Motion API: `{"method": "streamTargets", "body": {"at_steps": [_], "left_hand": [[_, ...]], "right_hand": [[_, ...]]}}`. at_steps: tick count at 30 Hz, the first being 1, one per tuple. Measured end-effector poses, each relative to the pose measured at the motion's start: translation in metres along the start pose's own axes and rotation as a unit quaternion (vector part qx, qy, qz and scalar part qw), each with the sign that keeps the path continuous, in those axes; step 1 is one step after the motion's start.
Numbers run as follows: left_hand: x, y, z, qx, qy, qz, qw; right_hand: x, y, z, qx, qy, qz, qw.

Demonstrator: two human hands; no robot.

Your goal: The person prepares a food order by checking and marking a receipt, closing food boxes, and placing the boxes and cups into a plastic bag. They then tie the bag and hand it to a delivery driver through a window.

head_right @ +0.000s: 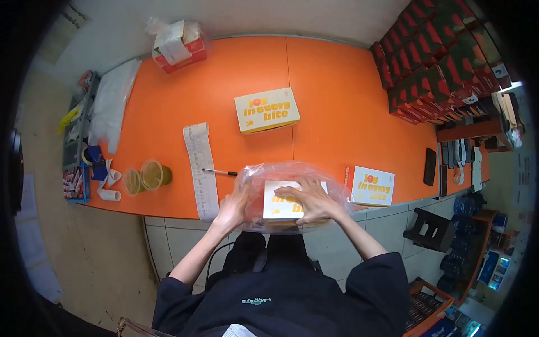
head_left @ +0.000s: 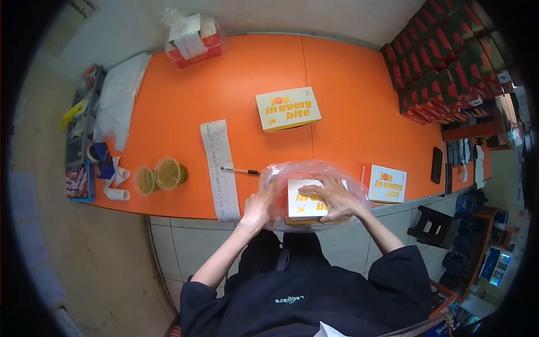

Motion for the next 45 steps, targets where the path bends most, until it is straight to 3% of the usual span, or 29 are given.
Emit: {"method": "streamTargets", "body": {"at_steps": [2,5,9,10,11,13,14,16,19,23,25,26,27,29,31,33,37,40,42,43,45], "left_hand": [[0.004,0.002,0.000,-0.003,0.000,-0.012,1.000],[0.011,0.000,0.003,-0.020,-0.003,-0.005,1.000],[0.028,0.019,0.023,0.003,-0.022,0.005,1.000],[0.034,0.036,0.029,0.032,-0.018,0.010,0.999],[0.038,0.046,0.031,0.059,-0.011,0.021,0.998],[0.045,0.051,0.030,0.089,0.010,-0.003,0.996],[0.052,0.053,0.028,0.098,0.015,-0.014,0.995],[0.061,0.060,0.030,0.095,0.028,-0.001,0.995],[0.055,0.069,0.034,0.087,0.094,-0.020,0.992],[0.037,0.065,0.028,0.094,0.086,-0.029,0.991],[0.034,0.068,0.028,0.102,0.077,-0.028,0.991],[0.035,0.070,0.025,0.076,0.084,-0.013,0.994],[0.036,0.069,0.028,0.072,0.070,-0.012,0.995],[0.040,0.068,0.032,0.074,0.039,-0.014,0.996],[0.051,0.066,0.042,0.057,0.013,0.000,0.998],[0.071,0.065,0.058,0.067,-0.052,0.009,0.996],[0.126,0.041,0.058,-0.020,-0.059,-0.013,0.998],[0.112,-0.016,0.018,0.115,-0.048,-0.124,0.984],[0.111,-0.026,0.010,0.206,-0.052,-0.159,0.964],[0.114,-0.028,0.010,0.198,-0.044,-0.175,0.963],[0.110,-0.042,0.001,0.265,-0.038,-0.249,0.931]], "right_hand": [[-0.004,0.004,-0.001,0.085,-0.054,0.118,0.988],[-0.003,-0.001,-0.006,0.208,-0.031,0.160,0.964],[-0.001,0.013,-0.006,0.127,-0.031,0.163,0.978],[-0.002,0.026,-0.001,0.131,0.069,0.149,0.978],[0.002,0.060,-0.009,0.202,0.184,0.168,0.947],[0.004,0.135,-0.040,0.304,0.200,0.177,0.914],[-0.010,0.171,-0.065,0.340,0.110,0.180,0.917],[0.017,0.161,-0.146,0.155,-0.020,0.464,0.872],[0.050,0.156,-0.203,0.069,0.006,0.383,0.921],[0.031,0.202,-0.155,0.088,-0.024,0.169,0.981],[-0.010,0.206,-0.068,0.109,0.069,0.115,0.985],[-0.027,0.192,-0.031,0.054,0.142,-0.042,0.988],[-0.046,0.175,-0.002,0.007,0.211,-0.196,0.958],[-0.072,0.130,0.026,-0.034,0.187,-0.069,0.979],[-0.065,0.075,0.014,0.035,0.041,0.085,0.995],[-0.035,0.022,-0.009,0.150,-0.042,0.188,0.970],[-0.051,0.039,0.087,0.388,-0.044,0.167,0.905],[0.063,0.010,0.137,0.470,-0.295,0.042,0.831],[0.099,-0.011,0.109,0.309,-0.316,-0.020,0.897],[0.109,-0.022,0.102,0.216,-0.322,-0.057,0.920],[0.030,0.050,0.143,0.292,-0.195,-0.033,0.936]]}}
Point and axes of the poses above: each hand's wrist, its own z-axis away from the middle knuckle, its own y-axis out of the back of the hand, x = y × z, the point moved 7 cm from there along -z, towards the middle knuckle, and after that the axes turned 11 degrees about -x, right-handed, at the moved point
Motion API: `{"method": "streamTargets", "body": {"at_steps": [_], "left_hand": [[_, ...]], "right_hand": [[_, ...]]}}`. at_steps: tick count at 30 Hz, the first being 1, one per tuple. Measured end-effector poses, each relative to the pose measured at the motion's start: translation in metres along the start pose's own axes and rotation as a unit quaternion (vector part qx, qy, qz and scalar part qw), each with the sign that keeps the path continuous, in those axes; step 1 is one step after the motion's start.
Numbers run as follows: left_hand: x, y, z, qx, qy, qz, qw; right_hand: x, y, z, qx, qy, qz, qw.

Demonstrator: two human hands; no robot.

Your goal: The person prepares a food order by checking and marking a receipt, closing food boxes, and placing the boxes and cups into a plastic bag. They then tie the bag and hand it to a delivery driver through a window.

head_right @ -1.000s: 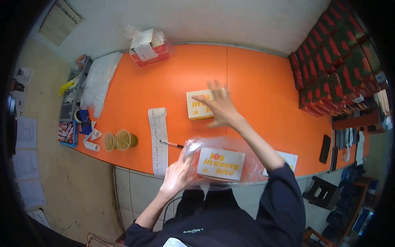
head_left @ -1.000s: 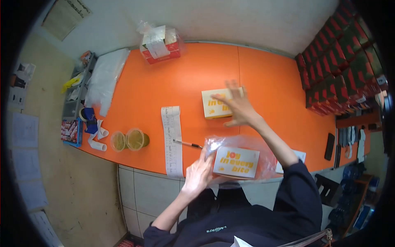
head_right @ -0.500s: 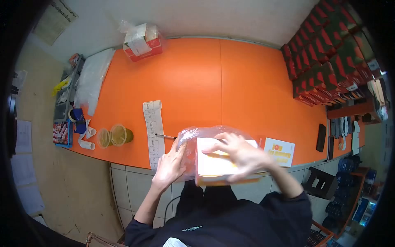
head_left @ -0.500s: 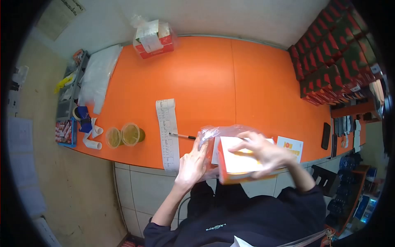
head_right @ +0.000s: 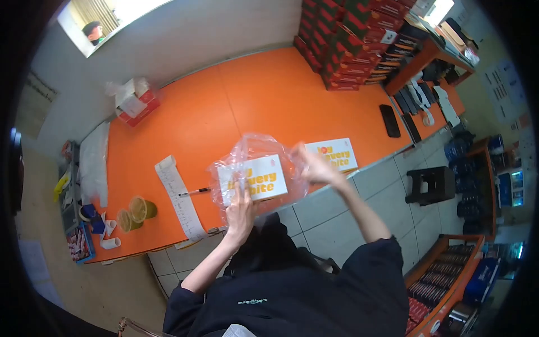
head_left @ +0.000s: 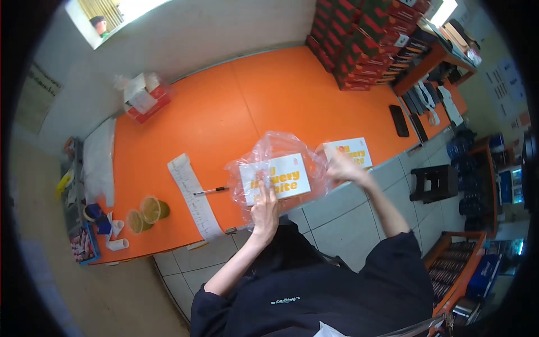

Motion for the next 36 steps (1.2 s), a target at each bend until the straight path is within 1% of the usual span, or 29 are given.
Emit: {"method": "streamTargets", "body": {"at_steps": [1,2,3,5,6,7,8,9,10,11,14,15,16,18,19,20,22,23,24,25,26,28,29,30,31,32,33,34,36], "left_hand": [[0.004,-0.003,-0.002,-0.025,0.012,0.024,0.999],[0.007,-0.001,-0.005,-0.051,0.028,0.046,0.997],[0.005,0.004,-0.009,-0.072,0.045,0.064,0.994],[0.002,0.030,-0.013,-0.160,0.028,0.180,0.970],[-0.005,0.055,-0.017,-0.192,0.020,0.237,0.952],[-0.010,0.093,-0.017,-0.202,-0.035,0.363,0.909],[-0.013,0.153,-0.016,-0.194,-0.080,0.474,0.855],[-0.018,0.205,-0.012,-0.144,-0.134,0.467,0.862],[-0.025,0.240,-0.004,-0.085,-0.120,0.444,0.884],[-0.026,0.260,-0.002,-0.059,-0.102,0.421,0.899],[-0.020,0.262,0.001,-0.053,-0.086,0.410,0.906],[-0.024,0.266,0.005,-0.024,-0.047,0.383,0.922],[-0.033,0.266,0.012,-0.022,0.028,0.343,0.939],[-0.056,0.268,0.027,-0.003,0.185,0.262,0.947],[-0.061,0.265,0.033,0.004,0.167,0.242,0.956],[-0.061,0.265,0.034,0.004,0.152,0.291,0.944],[-0.052,0.265,0.032,0.006,0.118,0.386,0.915],[-0.046,0.263,0.025,0.035,0.043,0.476,0.878],[-0.045,0.254,0.020,0.046,0.046,0.551,0.832],[-0.043,0.247,0.015,0.059,0.047,0.621,0.780],[-0.041,0.245,0.013,0.075,0.044,0.684,0.724],[-0.038,0.252,0.023,0.066,0.051,0.684,0.725],[-0.040,0.253,0.032,0.063,0.054,0.685,0.724],[-0.037,0.253,0.045,0.052,0.040,0.670,0.739],[-0.030,0.248,0.061,0.037,0.027,0.654,0.755],[-0.027,0.247,0.069,0.015,0.017,0.637,0.771],[-0.020,0.247,0.072,-0.042,-0.003,0.669,0.742],[-0.008,0.244,0.076,-0.102,-0.019,0.703,0.703],[0.008,0.235,0.062,-0.125,-0.075,0.671,0.727]], "right_hand": [[-0.029,0.062,0.027,0.027,0.012,-0.141,0.990],[-0.056,0.112,0.055,0.010,-0.046,-0.185,0.982],[-0.075,0.135,0.074,0.001,-0.006,-0.249,0.969],[-0.064,0.150,0.089,0.022,0.054,-0.306,0.950],[-0.035,0.147,0.082,0.054,0.076,-0.297,0.950],[-0.001,0.142,0.068,0.081,0.101,-0.284,0.950],[0.052,0.118,0.050,0.124,0.068,-0.132,0.981],[0.113,0.069,0.037,0.109,0.006,0.251,0.962],[0.121,0.030,0.021,0.008,0.021,0.329,0.944],[0.123,-0.007,0.011,-0.087,0.034,0.398,0.913],[0.134,-0.018,-0.021,-0.104,0.016,0.390,0.915],[0.137,-0.004,-0.025,-0.104,0.001,0.381,0.919],[0.140,0.014,-0.023,-0.097,-0.002,0.354,0.930],[0.126,0.079,-0.015,-0.034,-0.013,0.255,0.966],[0.107,0.119,-0.009,0.014,-0.007,0.193,0.981],[0.078,0.160,0.003,0.063,0.006,0.125,0.990],[0.005,0.225,0.028,0.128,0.082,0.014,0.988],[-0.038,0.240,0.041,0.128,0.146,-0.020,0.981],[-0.082,0.240,0.049,0.098,0.221,-0.032,0.970],[-0.124,0.222,0.052,0.029,0.313,-0.023,0.949],[-0.162,0.193,0.053,-0.061,0.413,-0.008,0.908],[-0.195,0.117,0.041,-0.238,0.542,-0.001,0.806],[-0.193,0.078,0.029,-0.311,0.554,-0.008,0.772],[-0.183,0.045,0.012,-0.373,0.509,-0.008,0.776],[-0.159,0.024,-0.008,-0.434,0.358,0.012,0.827],[-0.131,0.008,-0.023,-0.469,0.197,0.038,0.860],[-0.118,0.007,-0.036,-0.415,0.191,0.003,0.890],[-0.119,0.012,-0.046,-0.310,0.287,0.022,0.906],[-0.130,-0.002,-0.054,-0.265,0.213,0.086,0.936]]}}
Point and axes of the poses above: each hand's wrist, its own z-axis away from the middle knuckle, its own y-axis out of the back of the hand, x = y × z, the point moved 7 cm from there along -z, towards the middle knuckle, and after that the axes turned 11 degrees about -x, right-handed, at the moved point
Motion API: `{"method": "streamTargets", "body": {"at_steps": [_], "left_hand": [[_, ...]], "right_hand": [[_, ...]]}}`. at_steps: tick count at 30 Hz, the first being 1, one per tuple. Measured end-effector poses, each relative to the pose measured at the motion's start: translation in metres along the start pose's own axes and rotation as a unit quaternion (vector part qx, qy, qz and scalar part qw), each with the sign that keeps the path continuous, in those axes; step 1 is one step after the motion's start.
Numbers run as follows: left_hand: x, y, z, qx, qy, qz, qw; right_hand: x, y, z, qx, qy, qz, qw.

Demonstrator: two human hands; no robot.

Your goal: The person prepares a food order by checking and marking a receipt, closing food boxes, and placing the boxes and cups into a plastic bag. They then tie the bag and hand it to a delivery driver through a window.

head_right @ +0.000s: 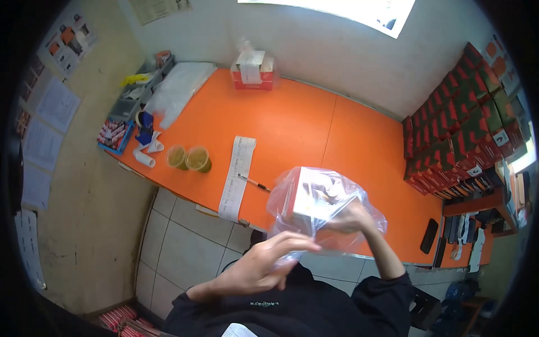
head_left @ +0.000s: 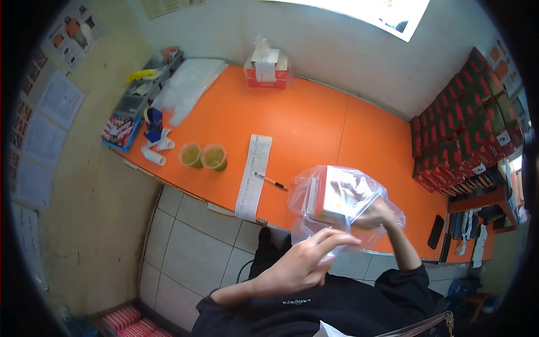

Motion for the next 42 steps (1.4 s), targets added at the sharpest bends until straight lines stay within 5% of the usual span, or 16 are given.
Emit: {"method": "streamTargets", "body": {"at_steps": [2,3,6,8,10,11,14,18,20,22,25,31,35,38,39,42], "left_hand": [[-0.033,0.004,-0.024,0.127,-0.101,-0.295,0.942],[-0.066,0.012,-0.042,0.158,-0.021,-0.398,0.904],[-0.160,0.034,-0.084,0.182,0.157,-0.554,0.797],[-0.179,0.029,-0.090,0.201,0.113,-0.591,0.773],[-0.190,0.026,-0.094,0.235,0.076,-0.589,0.770],[-0.205,0.019,-0.101,0.241,0.053,-0.584,0.774],[-0.156,0.038,-0.083,0.005,0.165,-0.411,0.897],[0.037,0.139,0.066,0.017,-0.176,-0.125,0.976],[0.066,0.203,0.173,0.117,-0.297,-0.178,0.931],[0.022,0.215,0.264,0.322,-0.437,0.065,0.837],[0.022,0.302,0.335,0.344,-0.500,-0.026,0.794],[0.016,0.512,0.442,0.350,-0.541,-0.090,0.759],[0.016,0.628,0.495,0.364,-0.519,-0.088,0.768],[-0.021,0.732,0.522,0.438,-0.424,-0.016,0.792],[-0.043,0.770,0.522,0.471,-0.377,0.021,0.797],[-0.111,0.860,0.490,0.542,-0.143,-0.001,0.828]], "right_hand": [[0.041,-0.039,-0.034,0.069,0.031,-0.025,0.997],[0.026,-0.039,-0.025,0.162,0.064,0.213,0.961],[0.029,-0.045,0.015,0.123,-0.097,0.249,0.956],[0.020,-0.022,0.064,0.146,-0.072,0.320,0.933],[0.054,-0.021,0.115,-0.232,-0.255,0.374,0.861],[0.027,-0.002,0.126,-0.233,-0.251,0.331,0.879],[-0.084,0.071,0.103,-0.037,-0.065,0.270,0.960],[-0.153,0.152,0.039,0.291,0.211,0.358,0.862],[-0.277,0.164,-0.069,0.133,0.105,0.329,0.929],[-0.318,0.151,-0.194,0.147,0.202,0.293,0.923],[-0.381,0.095,-0.394,-0.010,0.208,0.334,0.919],[-0.503,-0.006,-0.810,0.186,0.326,0.194,0.906],[-0.521,-0.001,-0.961,0.314,0.180,0.195,0.912],[-0.516,0.016,-0.999,0.127,0.130,0.145,0.973],[-0.521,0.030,-0.990,0.249,0.159,0.158,0.942],[-0.518,0.028,-0.993,0.118,0.288,0.057,0.949]]}}
Point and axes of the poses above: each hand's wrist, its own z-axis away from the middle knuckle, its own y-axis out of the back of the hand, x = y × z, the point moved 7 cm from there along -z, towards the middle knuckle, and after that the axes turned 11 degrees about -x, right-handed, at the moved point
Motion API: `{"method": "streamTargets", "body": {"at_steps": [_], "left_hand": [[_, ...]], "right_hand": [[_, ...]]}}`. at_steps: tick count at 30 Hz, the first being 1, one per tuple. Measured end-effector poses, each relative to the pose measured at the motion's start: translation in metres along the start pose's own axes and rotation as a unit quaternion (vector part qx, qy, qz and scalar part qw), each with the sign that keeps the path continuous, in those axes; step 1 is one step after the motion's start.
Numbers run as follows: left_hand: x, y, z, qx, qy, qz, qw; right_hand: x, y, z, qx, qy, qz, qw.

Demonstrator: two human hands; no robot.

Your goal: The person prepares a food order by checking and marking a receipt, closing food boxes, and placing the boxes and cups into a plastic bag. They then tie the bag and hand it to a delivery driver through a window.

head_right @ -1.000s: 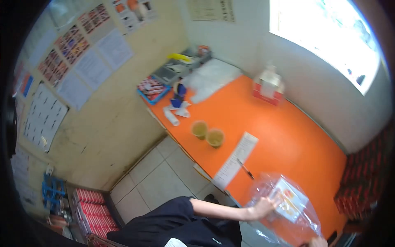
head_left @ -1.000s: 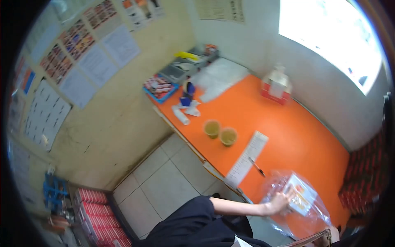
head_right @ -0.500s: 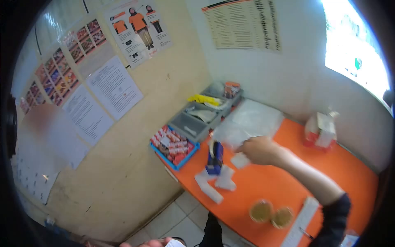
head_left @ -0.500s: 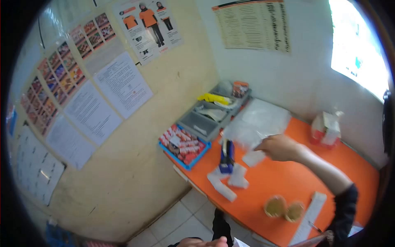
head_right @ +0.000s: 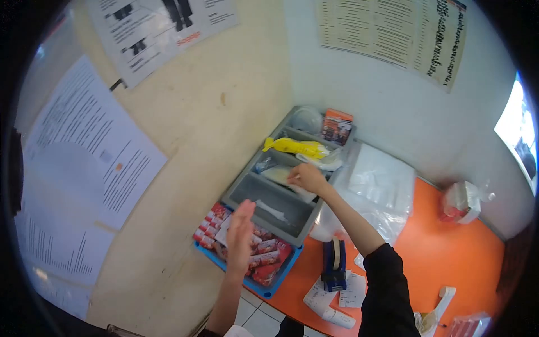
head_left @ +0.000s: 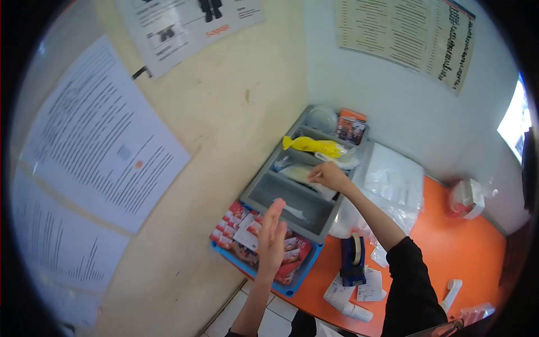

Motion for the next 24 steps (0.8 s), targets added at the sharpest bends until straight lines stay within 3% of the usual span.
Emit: {"method": "streamTargets", "body": {"at_steps": [1,4,5,8,9,12,14,16,18,21,23,24], "left_hand": [[-0.030,-0.002,-0.012,-0.024,-0.001,-0.032,0.999],[-0.027,-0.014,-0.036,-0.105,-0.022,-0.127,0.986],[-0.021,-0.018,-0.041,-0.133,-0.030,-0.159,0.978],[-0.027,-0.022,-0.064,-0.193,-0.048,-0.208,0.958],[-0.033,-0.022,-0.073,-0.194,-0.049,-0.223,0.954],[-0.061,-0.022,-0.101,-0.197,-0.059,-0.254,0.945],[-0.077,-0.025,-0.113,-0.196,-0.071,-0.245,0.947],[-0.099,-0.029,-0.121,-0.179,-0.054,-0.212,0.959],[-0.098,-0.021,-0.132,-0.134,0.004,-0.130,0.982],[-0.095,-0.008,-0.145,-0.038,0.127,0.104,0.986],[-0.082,-0.001,-0.156,-0.020,0.153,0.266,0.952],[-0.077,-0.004,-0.158,-0.018,0.128,0.306,0.943]], "right_hand": [[-0.013,0.008,0.006,0.022,-0.010,-0.150,0.988],[0.040,0.056,0.030,0.102,-0.139,0.097,0.980],[0.058,0.063,0.037,0.076,-0.220,0.191,0.954],[0.095,0.058,0.026,-0.055,-0.220,0.274,0.934],[0.091,0.060,0.020,-0.123,-0.250,0.247,0.928],[0.062,0.093,0.009,-0.033,-0.307,0.207,0.928],[0.054,0.098,-0.008,0.153,-0.192,0.291,0.925],[0.055,0.095,-0.013,0.196,-0.175,0.304,0.916],[0.058,0.087,-0.029,0.105,-0.255,0.248,0.929],[-0.026,0.120,-0.011,0.301,-0.090,0.193,0.929],[-0.067,0.094,-0.003,0.221,0.027,0.293,0.930],[-0.084,0.076,0.008,0.165,0.082,0.251,0.950]]}}
Point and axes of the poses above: each hand's wrist, its own z-axis away from the middle knuckle, its own y-axis out of the back of the hand, x = y × z, the point moved 7 cm from there along -z, towards the middle knuckle, and after that the axes turned 11 degrees about -x, right-handed, at the moved point
